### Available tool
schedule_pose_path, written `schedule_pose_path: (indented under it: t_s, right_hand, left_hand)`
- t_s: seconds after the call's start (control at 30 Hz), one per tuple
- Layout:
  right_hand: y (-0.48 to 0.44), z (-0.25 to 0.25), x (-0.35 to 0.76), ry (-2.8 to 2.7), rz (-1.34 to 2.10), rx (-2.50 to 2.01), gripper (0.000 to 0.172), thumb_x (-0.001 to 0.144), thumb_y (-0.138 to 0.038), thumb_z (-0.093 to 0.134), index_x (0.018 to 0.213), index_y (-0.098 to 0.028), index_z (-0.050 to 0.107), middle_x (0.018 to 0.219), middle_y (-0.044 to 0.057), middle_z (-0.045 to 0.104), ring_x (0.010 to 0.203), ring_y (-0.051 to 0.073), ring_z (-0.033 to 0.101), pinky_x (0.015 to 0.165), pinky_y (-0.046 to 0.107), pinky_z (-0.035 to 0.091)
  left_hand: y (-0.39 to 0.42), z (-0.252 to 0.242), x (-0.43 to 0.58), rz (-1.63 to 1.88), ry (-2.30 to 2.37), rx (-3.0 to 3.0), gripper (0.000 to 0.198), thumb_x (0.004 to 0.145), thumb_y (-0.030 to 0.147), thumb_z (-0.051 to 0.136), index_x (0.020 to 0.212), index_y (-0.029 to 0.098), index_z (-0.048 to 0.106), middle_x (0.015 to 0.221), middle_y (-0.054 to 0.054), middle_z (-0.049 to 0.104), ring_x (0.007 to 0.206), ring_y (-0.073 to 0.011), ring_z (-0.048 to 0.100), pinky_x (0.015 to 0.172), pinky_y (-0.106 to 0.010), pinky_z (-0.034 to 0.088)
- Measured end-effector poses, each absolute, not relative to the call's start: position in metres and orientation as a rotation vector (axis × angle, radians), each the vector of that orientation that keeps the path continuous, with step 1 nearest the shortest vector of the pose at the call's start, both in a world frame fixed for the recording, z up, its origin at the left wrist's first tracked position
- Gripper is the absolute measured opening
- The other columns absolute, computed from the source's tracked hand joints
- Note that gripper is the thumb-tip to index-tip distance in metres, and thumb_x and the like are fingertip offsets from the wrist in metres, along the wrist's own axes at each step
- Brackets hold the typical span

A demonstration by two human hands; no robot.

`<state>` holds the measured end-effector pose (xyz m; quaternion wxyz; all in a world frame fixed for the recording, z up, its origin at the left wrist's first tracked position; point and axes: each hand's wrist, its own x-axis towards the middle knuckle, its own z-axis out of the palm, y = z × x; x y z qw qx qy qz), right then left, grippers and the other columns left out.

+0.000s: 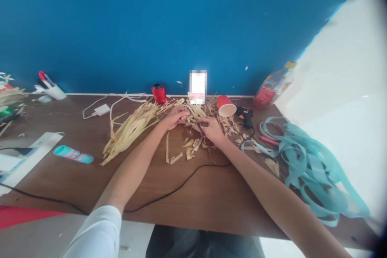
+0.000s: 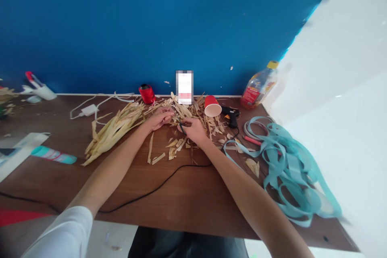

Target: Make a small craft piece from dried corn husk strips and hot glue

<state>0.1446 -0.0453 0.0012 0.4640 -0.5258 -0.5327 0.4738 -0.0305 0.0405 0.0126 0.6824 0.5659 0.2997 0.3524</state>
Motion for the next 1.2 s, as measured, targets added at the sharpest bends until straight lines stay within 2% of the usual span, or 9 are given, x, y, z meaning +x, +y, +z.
schedule_pose_path:
  t_s: [0.13, 0.4, 0.57, 0.77, 0.9, 1.2]
  right_hand:
    - [-0.044, -0.002, 0.146, -1.331, 1.121, -1.293, 0.032, 0.063, -0.038, 0.070, 0.085, -0.014, 0.072, 0.052, -0.003, 0.055, 0.043, 0.010, 0.041, 0.040, 0.022, 0.034]
    - [-0.041, -0.004, 0.148, -1.458, 0.949, -1.230, 0.022, 0.064, -0.033, 0.067, 0.072, -0.012, 0.071, 0.060, -0.001, 0.058, 0.055, 0.012, 0.048, 0.052, 0.023, 0.035]
    - [-0.046, 0.000, 0.144, -1.478, 0.928, -1.333, 0.023, 0.067, -0.034, 0.064, 0.080, -0.015, 0.069, 0.053, -0.003, 0.054, 0.049, 0.011, 0.044, 0.048, 0.022, 0.034]
    - [-0.052, 0.005, 0.139, -1.632, 0.630, -1.399, 0.022, 0.070, -0.033, 0.061, 0.080, -0.016, 0.069, 0.055, -0.003, 0.054, 0.051, 0.011, 0.043, 0.050, 0.022, 0.032]
    - [-0.053, 0.006, 0.139, -1.648, 0.625, -1.393, 0.023, 0.071, -0.034, 0.060, 0.083, -0.016, 0.069, 0.059, -0.002, 0.057, 0.053, 0.011, 0.047, 0.053, 0.022, 0.035]
    - [-0.051, 0.003, 0.140, -1.628, 0.641, -1.408, 0.021, 0.071, -0.035, 0.060, 0.081, -0.017, 0.066, 0.054, -0.004, 0.051, 0.051, 0.012, 0.043, 0.050, 0.023, 0.031]
  left_hand:
    - [0.040, 0.011, -0.029, 0.802, 0.648, 1.266, 0.022, 0.071, 0.027, 0.072, 0.070, 0.013, 0.054, 0.042, 0.008, 0.038, 0.038, -0.0019, 0.029, 0.043, -0.017, 0.017]
    - [0.039, 0.008, -0.026, 0.819, 0.599, 1.259, 0.021, 0.073, 0.026, 0.070, 0.070, 0.013, 0.053, 0.042, 0.009, 0.037, 0.038, -0.0016, 0.028, 0.043, -0.017, 0.018]
    - [0.040, 0.008, -0.026, 0.812, 0.600, 1.204, 0.019, 0.072, 0.024, 0.069, 0.073, 0.014, 0.053, 0.041, 0.010, 0.035, 0.037, -0.0015, 0.028, 0.043, -0.016, 0.018]
    - [0.040, 0.011, -0.029, 0.715, 0.558, 1.104, 0.018, 0.071, 0.021, 0.069, 0.073, 0.014, 0.053, 0.042, 0.010, 0.033, 0.035, -0.0016, 0.029, 0.040, -0.015, 0.018]
    - [0.041, 0.012, -0.029, 0.696, 0.531, 1.036, 0.016, 0.070, 0.016, 0.068, 0.069, 0.013, 0.052, 0.041, 0.010, 0.028, 0.034, -0.0010, 0.025, 0.038, -0.015, 0.016]
    - [0.039, 0.013, -0.028, 0.684, 0.523, 1.038, 0.013, 0.072, 0.014, 0.066, 0.073, 0.013, 0.054, 0.042, 0.012, 0.023, 0.032, 0.0000, 0.021, 0.038, -0.013, 0.014]
